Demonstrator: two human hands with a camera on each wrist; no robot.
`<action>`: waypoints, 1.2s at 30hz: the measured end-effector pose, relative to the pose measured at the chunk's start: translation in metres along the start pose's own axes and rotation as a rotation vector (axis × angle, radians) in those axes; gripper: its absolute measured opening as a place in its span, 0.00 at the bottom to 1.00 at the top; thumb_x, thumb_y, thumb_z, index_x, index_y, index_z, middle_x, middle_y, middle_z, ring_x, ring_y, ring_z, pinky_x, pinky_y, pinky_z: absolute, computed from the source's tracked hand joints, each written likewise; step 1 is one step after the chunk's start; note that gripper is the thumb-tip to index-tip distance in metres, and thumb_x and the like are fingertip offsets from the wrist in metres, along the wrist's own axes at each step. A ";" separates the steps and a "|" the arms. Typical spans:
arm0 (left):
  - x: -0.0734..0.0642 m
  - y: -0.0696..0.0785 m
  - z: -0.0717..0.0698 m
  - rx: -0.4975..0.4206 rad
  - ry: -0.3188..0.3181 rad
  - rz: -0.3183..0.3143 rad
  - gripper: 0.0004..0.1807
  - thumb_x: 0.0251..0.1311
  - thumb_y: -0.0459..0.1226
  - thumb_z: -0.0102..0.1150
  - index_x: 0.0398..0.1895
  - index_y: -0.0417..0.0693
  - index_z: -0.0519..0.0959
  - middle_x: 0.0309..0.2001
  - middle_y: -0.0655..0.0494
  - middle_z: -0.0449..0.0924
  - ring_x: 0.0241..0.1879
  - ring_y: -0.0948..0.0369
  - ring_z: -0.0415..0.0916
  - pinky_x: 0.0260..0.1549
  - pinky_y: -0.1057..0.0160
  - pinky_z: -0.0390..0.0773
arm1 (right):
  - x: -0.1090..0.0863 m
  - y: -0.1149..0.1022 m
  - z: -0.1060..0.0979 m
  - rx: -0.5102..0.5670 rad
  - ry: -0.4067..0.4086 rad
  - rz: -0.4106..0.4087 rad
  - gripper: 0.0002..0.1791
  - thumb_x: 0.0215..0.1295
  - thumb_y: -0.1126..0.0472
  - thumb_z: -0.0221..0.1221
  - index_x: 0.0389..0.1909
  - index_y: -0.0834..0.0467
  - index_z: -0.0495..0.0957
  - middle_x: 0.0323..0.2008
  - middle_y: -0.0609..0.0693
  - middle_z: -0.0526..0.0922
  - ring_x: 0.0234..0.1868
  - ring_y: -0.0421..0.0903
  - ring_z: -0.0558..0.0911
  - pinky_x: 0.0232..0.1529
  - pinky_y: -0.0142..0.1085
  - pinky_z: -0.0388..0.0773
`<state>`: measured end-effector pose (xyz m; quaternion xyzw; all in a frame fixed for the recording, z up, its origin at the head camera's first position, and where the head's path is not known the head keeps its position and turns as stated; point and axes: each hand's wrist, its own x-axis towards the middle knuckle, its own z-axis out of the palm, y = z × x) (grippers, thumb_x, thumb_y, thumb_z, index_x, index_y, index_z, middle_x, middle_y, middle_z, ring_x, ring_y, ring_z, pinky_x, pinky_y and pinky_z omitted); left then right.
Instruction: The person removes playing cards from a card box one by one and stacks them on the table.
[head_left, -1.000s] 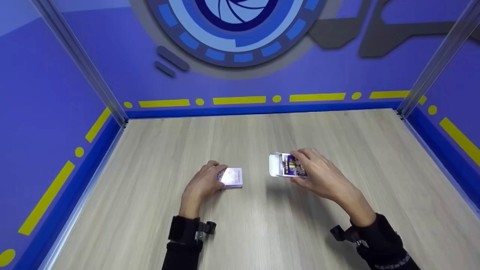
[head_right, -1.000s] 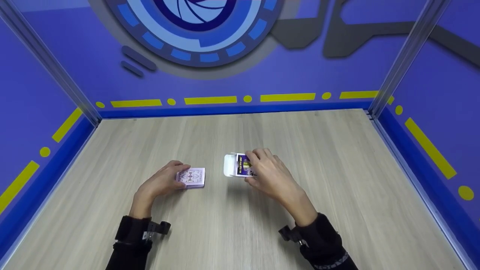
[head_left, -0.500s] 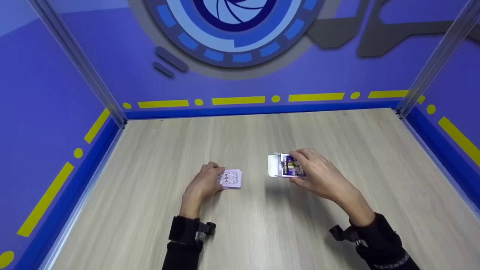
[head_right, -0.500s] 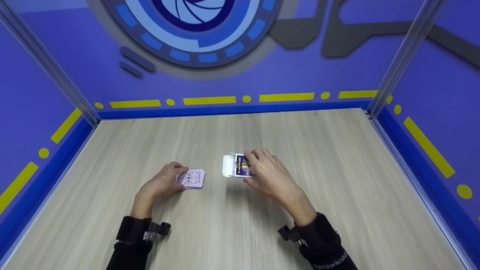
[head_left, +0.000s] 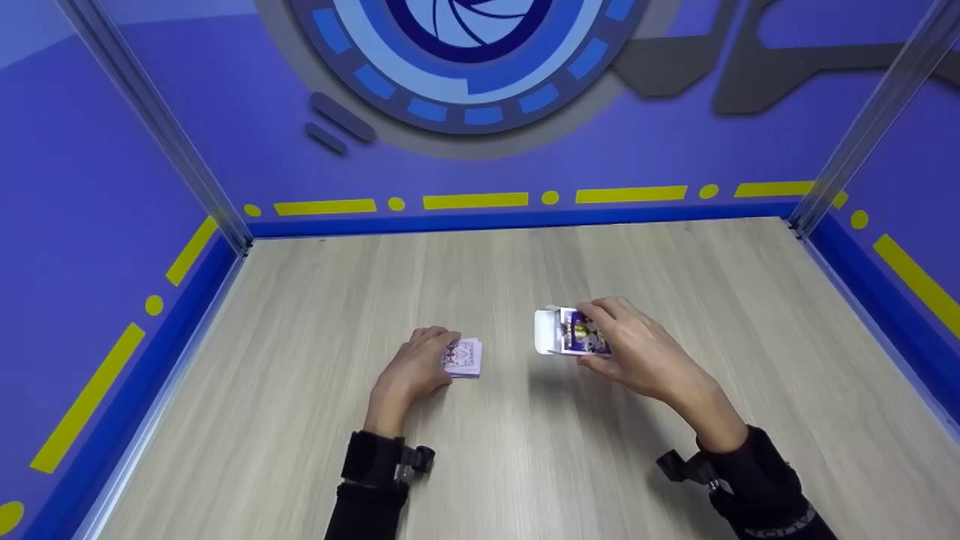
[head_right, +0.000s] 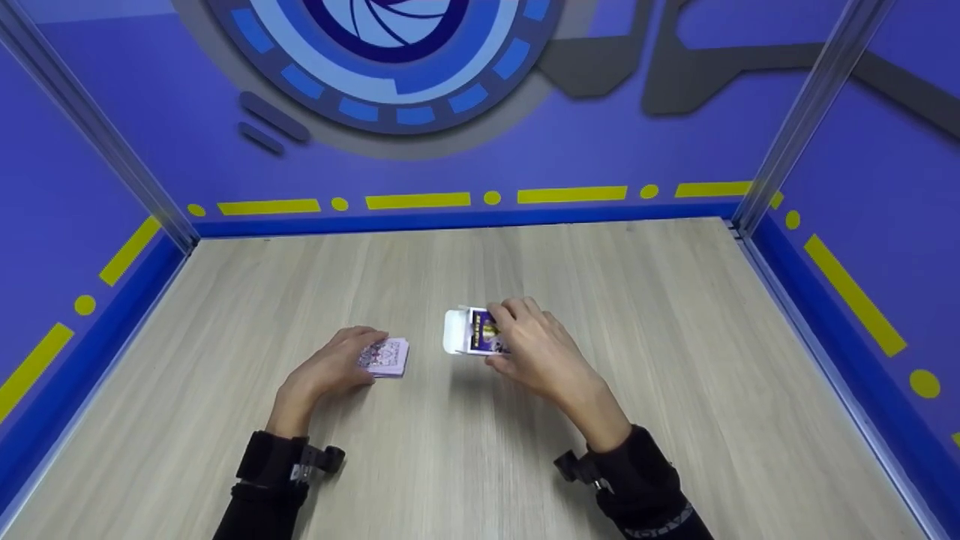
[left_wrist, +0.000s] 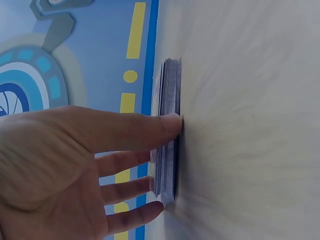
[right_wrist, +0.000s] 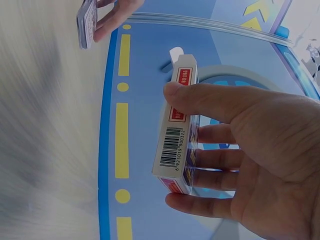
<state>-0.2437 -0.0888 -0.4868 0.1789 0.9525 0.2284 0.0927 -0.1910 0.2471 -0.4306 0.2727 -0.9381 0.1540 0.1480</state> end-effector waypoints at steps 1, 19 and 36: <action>0.001 0.000 0.001 0.008 0.002 0.005 0.37 0.52 0.24 0.72 0.69 0.40 0.74 0.67 0.42 0.73 0.70 0.45 0.66 0.69 0.43 0.64 | 0.000 0.000 0.000 0.003 -0.001 0.000 0.38 0.53 0.55 0.79 0.62 0.66 0.75 0.54 0.62 0.80 0.53 0.57 0.80 0.49 0.51 0.81; 0.000 0.004 -0.001 -0.021 -0.016 -0.046 0.42 0.53 0.35 0.78 0.73 0.42 0.71 0.71 0.39 0.66 0.71 0.44 0.62 0.70 0.43 0.62 | 0.000 0.001 0.002 0.018 -0.007 0.003 0.39 0.54 0.54 0.79 0.63 0.64 0.75 0.55 0.61 0.79 0.54 0.57 0.80 0.50 0.52 0.81; -0.011 0.104 0.001 -0.415 0.438 0.296 0.04 0.67 0.29 0.63 0.41 0.41 0.79 0.37 0.55 0.80 0.36 0.63 0.78 0.34 0.68 0.81 | 0.002 -0.003 0.004 0.001 -0.009 0.003 0.40 0.51 0.57 0.80 0.63 0.65 0.76 0.55 0.60 0.80 0.55 0.57 0.79 0.52 0.52 0.80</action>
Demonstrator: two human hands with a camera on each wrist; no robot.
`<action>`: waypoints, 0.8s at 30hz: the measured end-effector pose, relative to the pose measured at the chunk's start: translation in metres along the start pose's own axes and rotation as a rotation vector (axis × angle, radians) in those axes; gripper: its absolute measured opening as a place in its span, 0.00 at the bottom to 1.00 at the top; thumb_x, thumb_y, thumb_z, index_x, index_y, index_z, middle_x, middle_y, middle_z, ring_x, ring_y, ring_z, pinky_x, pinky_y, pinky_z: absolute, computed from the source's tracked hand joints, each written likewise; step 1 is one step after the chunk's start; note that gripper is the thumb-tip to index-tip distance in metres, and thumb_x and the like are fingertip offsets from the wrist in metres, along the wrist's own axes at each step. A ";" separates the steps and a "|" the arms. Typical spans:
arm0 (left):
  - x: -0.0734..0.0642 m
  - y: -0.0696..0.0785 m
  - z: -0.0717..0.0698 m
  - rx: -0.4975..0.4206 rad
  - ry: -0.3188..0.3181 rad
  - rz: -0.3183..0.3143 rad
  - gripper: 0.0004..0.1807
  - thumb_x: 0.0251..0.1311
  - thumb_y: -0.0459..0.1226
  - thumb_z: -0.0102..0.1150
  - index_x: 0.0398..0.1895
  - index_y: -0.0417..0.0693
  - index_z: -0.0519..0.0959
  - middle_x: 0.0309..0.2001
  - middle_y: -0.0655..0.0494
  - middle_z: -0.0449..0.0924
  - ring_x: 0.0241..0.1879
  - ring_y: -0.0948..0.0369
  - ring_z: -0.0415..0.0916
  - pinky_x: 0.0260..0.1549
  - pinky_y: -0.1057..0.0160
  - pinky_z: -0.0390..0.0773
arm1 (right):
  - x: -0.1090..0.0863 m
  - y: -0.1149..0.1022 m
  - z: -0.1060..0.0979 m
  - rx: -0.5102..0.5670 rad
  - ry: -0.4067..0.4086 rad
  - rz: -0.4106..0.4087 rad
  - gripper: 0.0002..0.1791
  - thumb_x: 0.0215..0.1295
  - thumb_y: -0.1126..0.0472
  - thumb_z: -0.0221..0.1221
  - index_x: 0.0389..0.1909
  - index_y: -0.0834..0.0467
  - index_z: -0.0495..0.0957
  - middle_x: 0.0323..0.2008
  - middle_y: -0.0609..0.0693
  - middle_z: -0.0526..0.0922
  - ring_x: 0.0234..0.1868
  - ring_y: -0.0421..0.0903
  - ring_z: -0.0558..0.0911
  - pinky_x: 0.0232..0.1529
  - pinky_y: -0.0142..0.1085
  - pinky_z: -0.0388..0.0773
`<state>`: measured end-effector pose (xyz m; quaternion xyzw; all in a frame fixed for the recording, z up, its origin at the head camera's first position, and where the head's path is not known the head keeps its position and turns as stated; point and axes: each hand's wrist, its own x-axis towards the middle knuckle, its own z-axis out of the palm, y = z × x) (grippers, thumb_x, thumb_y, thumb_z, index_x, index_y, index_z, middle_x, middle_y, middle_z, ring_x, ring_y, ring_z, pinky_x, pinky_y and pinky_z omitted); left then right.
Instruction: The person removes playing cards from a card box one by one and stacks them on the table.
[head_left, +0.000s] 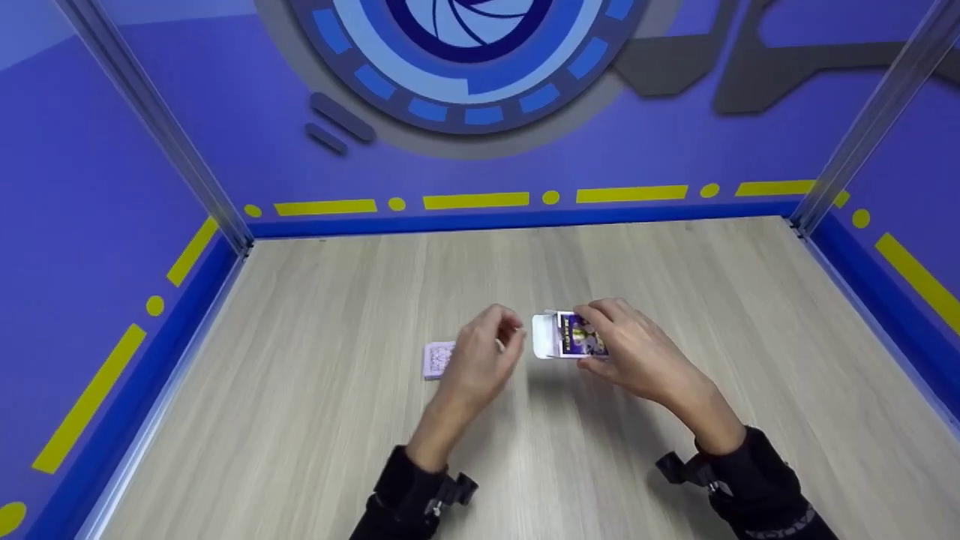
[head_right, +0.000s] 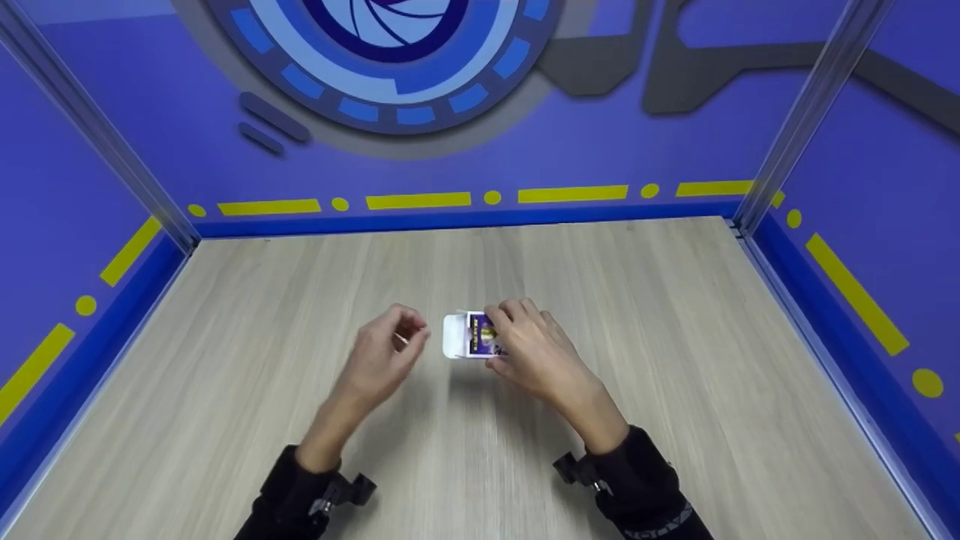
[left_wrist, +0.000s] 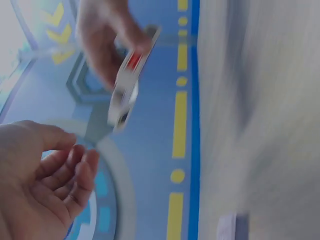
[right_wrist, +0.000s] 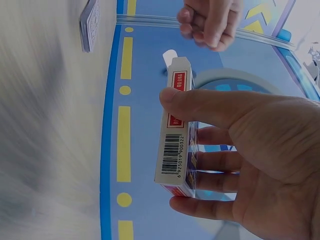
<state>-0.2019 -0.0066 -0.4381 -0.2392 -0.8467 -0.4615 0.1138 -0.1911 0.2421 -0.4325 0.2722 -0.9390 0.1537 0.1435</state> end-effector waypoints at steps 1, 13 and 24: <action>-0.001 0.002 0.006 -0.028 -0.006 0.006 0.04 0.67 0.28 0.63 0.40 0.41 0.78 0.36 0.55 0.80 0.35 0.63 0.78 0.33 0.68 0.81 | 0.000 -0.001 0.000 0.000 0.000 -0.003 0.40 0.51 0.57 0.80 0.63 0.65 0.76 0.55 0.60 0.80 0.55 0.57 0.80 0.52 0.52 0.80; -0.004 -0.005 0.025 -0.094 -0.045 -0.083 0.09 0.66 0.31 0.65 0.42 0.42 0.73 0.36 0.56 0.78 0.35 0.62 0.77 0.36 0.68 0.77 | 0.000 -0.015 0.002 -0.019 0.022 -0.078 0.40 0.51 0.55 0.81 0.63 0.64 0.76 0.54 0.59 0.79 0.54 0.55 0.80 0.52 0.50 0.80; -0.003 -0.007 0.025 -0.162 -0.086 -0.224 0.14 0.66 0.40 0.68 0.44 0.46 0.72 0.37 0.58 0.78 0.36 0.61 0.76 0.34 0.66 0.76 | 0.000 -0.018 0.005 -0.027 0.031 -0.118 0.40 0.50 0.56 0.81 0.63 0.63 0.76 0.54 0.57 0.80 0.54 0.54 0.79 0.52 0.50 0.80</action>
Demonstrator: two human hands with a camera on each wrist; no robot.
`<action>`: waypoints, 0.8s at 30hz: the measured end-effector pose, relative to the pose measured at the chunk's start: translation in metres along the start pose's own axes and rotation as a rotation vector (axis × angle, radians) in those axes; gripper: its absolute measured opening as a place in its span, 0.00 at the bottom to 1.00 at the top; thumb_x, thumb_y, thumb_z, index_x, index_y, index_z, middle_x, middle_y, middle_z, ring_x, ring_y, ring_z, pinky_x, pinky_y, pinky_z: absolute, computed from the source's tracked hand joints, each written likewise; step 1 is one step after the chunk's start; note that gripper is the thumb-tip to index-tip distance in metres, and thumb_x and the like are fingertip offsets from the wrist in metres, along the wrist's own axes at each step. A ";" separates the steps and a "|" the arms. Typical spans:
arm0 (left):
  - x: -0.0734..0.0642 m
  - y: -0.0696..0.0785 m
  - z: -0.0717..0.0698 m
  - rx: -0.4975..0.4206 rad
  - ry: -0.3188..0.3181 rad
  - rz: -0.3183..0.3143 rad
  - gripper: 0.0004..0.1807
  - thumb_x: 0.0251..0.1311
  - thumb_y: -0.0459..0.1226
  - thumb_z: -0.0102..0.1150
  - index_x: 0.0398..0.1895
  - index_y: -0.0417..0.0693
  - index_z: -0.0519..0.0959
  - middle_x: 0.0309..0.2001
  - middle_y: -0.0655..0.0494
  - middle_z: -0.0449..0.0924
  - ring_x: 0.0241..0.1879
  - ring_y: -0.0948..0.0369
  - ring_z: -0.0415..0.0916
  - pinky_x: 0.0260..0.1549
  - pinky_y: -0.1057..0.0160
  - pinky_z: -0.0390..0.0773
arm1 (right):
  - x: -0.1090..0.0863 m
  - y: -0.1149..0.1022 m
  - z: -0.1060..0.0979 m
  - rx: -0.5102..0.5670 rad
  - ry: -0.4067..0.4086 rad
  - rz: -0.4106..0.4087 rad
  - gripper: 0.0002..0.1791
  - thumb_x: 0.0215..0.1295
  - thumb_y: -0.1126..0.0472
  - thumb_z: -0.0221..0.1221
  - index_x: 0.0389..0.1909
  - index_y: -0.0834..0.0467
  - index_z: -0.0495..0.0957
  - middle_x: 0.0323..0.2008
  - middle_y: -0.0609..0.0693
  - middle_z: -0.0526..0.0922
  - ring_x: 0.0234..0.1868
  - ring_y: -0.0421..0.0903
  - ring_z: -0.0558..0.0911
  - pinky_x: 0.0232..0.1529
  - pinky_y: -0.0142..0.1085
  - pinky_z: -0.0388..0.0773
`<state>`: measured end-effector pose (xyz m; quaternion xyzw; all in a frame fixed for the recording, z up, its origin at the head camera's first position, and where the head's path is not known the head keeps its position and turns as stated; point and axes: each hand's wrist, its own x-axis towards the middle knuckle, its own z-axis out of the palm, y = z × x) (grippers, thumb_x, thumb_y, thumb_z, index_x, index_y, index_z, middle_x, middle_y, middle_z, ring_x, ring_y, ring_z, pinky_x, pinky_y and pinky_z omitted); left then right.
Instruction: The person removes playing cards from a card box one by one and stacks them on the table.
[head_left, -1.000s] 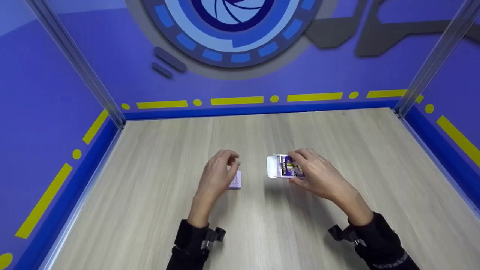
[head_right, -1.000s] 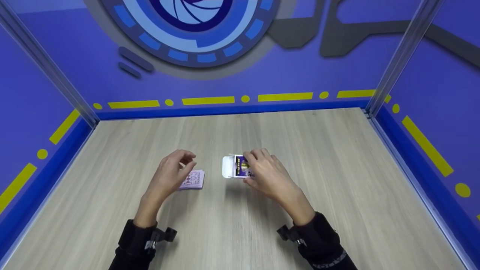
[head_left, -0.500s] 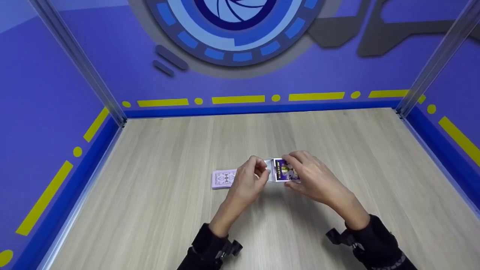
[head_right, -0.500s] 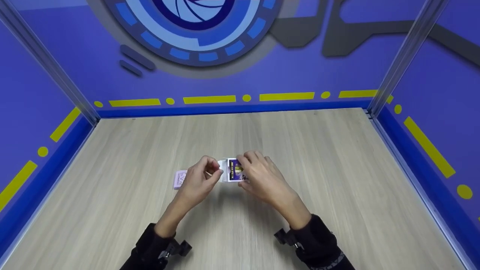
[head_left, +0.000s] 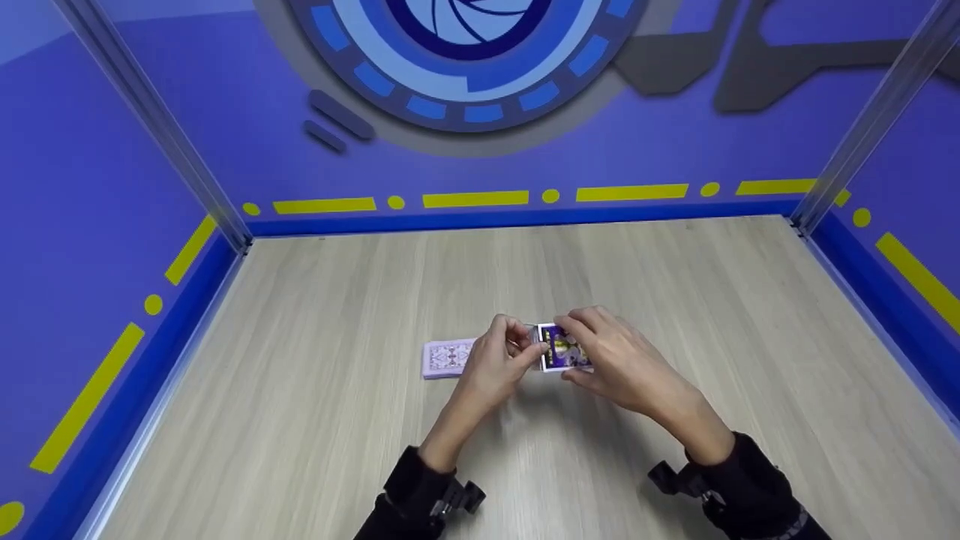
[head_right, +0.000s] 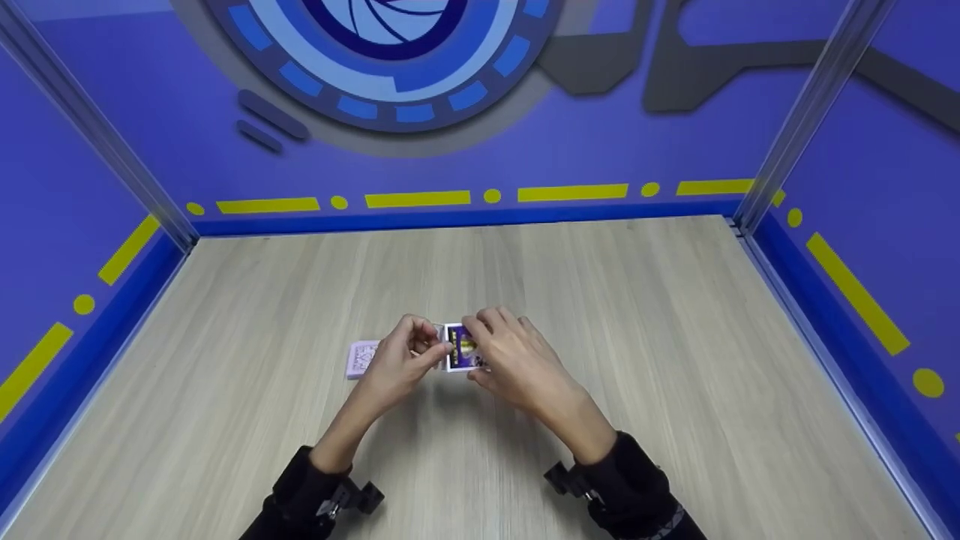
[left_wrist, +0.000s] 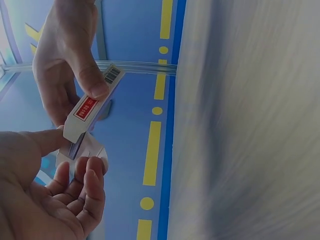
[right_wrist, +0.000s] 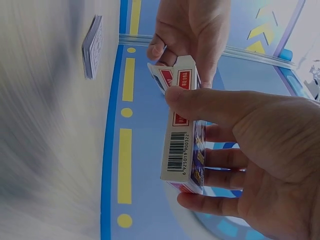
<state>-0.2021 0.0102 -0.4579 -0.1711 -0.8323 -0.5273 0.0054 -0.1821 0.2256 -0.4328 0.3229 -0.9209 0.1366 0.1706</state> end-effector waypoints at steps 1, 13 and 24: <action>0.000 -0.001 0.000 -0.002 -0.001 -0.004 0.14 0.66 0.40 0.69 0.44 0.46 0.72 0.37 0.58 0.78 0.36 0.61 0.76 0.35 0.66 0.76 | 0.000 0.000 0.000 0.000 -0.001 -0.001 0.39 0.50 0.56 0.81 0.63 0.63 0.76 0.54 0.57 0.80 0.54 0.54 0.79 0.52 0.50 0.80; 0.005 -0.008 -0.006 -0.142 -0.059 -0.050 0.14 0.64 0.37 0.71 0.42 0.42 0.73 0.35 0.57 0.76 0.34 0.63 0.73 0.32 0.70 0.73 | 0.001 -0.001 0.000 0.013 -0.006 0.001 0.40 0.50 0.56 0.81 0.63 0.63 0.76 0.55 0.57 0.80 0.55 0.54 0.79 0.53 0.50 0.80; 0.003 -0.004 -0.005 -0.072 -0.017 -0.060 0.14 0.64 0.35 0.69 0.46 0.43 0.74 0.37 0.57 0.78 0.36 0.62 0.75 0.35 0.67 0.75 | 0.001 0.001 0.001 0.016 -0.013 -0.001 0.40 0.50 0.56 0.81 0.64 0.63 0.76 0.55 0.58 0.80 0.55 0.54 0.79 0.53 0.50 0.80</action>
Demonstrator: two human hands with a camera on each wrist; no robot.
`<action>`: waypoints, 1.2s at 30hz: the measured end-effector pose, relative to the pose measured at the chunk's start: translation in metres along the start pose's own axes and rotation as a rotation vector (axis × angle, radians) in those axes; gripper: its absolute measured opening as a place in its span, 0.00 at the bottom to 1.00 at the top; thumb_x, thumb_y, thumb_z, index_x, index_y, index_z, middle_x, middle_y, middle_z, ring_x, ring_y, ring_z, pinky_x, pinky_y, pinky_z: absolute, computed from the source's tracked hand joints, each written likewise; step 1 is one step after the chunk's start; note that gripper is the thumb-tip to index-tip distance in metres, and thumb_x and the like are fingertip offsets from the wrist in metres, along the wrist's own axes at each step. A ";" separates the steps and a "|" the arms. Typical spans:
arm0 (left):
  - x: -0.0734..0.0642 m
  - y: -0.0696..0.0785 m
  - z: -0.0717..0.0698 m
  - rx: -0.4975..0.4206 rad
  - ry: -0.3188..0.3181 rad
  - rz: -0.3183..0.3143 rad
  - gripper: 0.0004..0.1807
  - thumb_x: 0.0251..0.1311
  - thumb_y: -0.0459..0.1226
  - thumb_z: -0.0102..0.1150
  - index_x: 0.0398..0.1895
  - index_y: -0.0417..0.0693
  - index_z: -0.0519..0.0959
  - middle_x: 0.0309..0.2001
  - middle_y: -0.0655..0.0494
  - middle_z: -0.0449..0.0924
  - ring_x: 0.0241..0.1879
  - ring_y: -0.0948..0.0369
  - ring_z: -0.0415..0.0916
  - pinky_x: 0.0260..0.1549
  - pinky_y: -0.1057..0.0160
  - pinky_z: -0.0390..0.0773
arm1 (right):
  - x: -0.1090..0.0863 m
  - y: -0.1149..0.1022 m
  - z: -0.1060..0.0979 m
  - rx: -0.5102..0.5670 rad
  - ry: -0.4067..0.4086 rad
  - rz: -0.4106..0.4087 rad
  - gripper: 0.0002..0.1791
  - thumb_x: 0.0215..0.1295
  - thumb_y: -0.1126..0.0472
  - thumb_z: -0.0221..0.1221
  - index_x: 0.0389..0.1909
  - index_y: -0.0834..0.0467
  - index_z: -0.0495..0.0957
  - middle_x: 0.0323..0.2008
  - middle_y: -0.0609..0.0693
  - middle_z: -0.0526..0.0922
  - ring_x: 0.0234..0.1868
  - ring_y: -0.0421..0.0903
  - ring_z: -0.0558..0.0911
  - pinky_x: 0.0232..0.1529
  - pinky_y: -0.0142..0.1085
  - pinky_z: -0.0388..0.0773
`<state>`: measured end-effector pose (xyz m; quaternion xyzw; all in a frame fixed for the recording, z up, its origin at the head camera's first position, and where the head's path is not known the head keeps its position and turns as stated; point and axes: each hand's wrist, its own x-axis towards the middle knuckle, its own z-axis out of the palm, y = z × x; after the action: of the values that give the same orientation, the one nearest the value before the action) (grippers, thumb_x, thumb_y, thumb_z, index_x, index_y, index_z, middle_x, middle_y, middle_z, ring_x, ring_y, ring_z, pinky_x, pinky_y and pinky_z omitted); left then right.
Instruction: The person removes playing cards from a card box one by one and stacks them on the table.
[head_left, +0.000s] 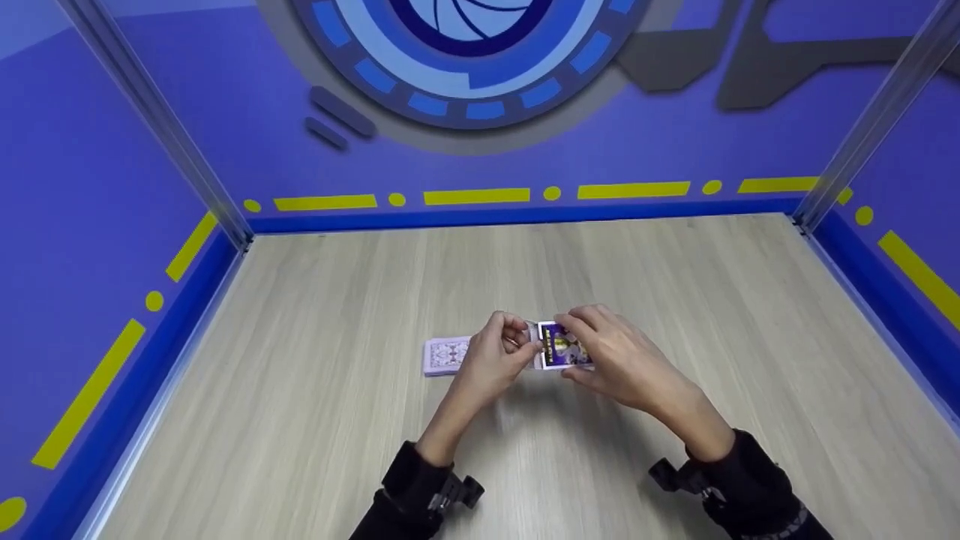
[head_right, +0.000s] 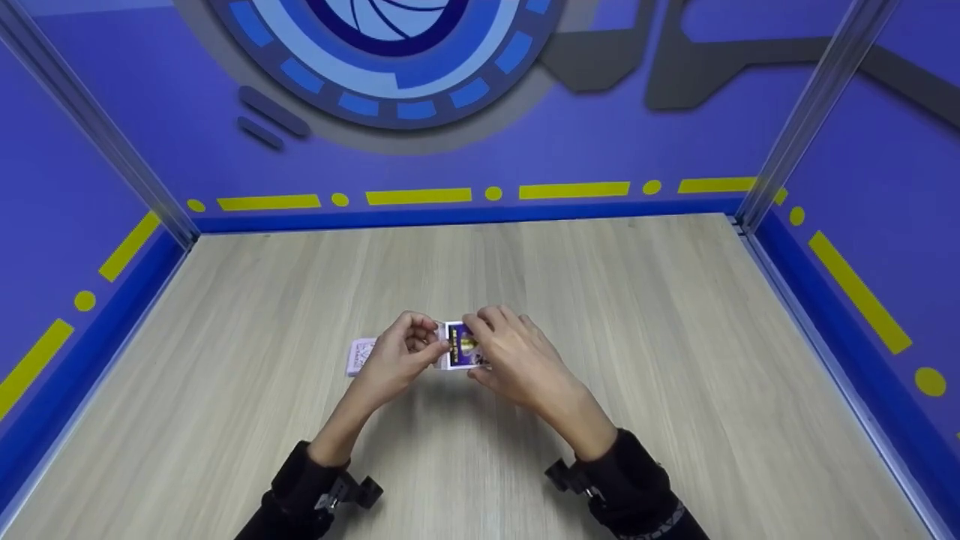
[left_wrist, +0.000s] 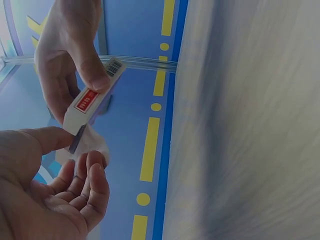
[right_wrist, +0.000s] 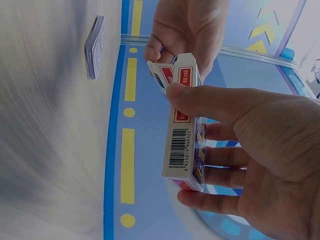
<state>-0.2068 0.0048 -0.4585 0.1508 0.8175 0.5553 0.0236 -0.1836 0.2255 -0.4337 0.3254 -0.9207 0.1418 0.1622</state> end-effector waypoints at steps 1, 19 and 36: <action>0.000 0.001 0.000 -0.001 0.005 -0.008 0.14 0.64 0.35 0.69 0.46 0.43 0.74 0.37 0.57 0.79 0.36 0.62 0.75 0.36 0.67 0.76 | 0.000 0.000 0.000 -0.003 -0.002 0.003 0.40 0.51 0.56 0.81 0.64 0.63 0.76 0.55 0.58 0.80 0.55 0.54 0.79 0.53 0.50 0.80; -0.002 0.010 -0.018 0.221 0.039 0.068 0.20 0.68 0.31 0.53 0.60 0.50 0.83 0.44 0.56 0.81 0.36 0.64 0.72 0.36 0.65 0.73 | 0.000 0.008 0.000 0.008 -0.005 0.057 0.40 0.52 0.54 0.80 0.63 0.64 0.75 0.55 0.59 0.79 0.55 0.56 0.79 0.51 0.50 0.81; -0.009 0.007 -0.034 0.566 -0.082 0.280 0.36 0.53 0.45 0.79 0.65 0.45 0.77 0.55 0.51 0.69 0.54 0.56 0.70 0.56 0.58 0.74 | 0.000 0.010 0.002 0.018 0.016 0.034 0.39 0.51 0.56 0.80 0.62 0.64 0.76 0.54 0.58 0.80 0.54 0.55 0.79 0.52 0.50 0.80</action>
<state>-0.2041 -0.0261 -0.4398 0.2847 0.9093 0.2968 -0.0628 -0.1902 0.2321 -0.4371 0.3097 -0.9236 0.1553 0.1643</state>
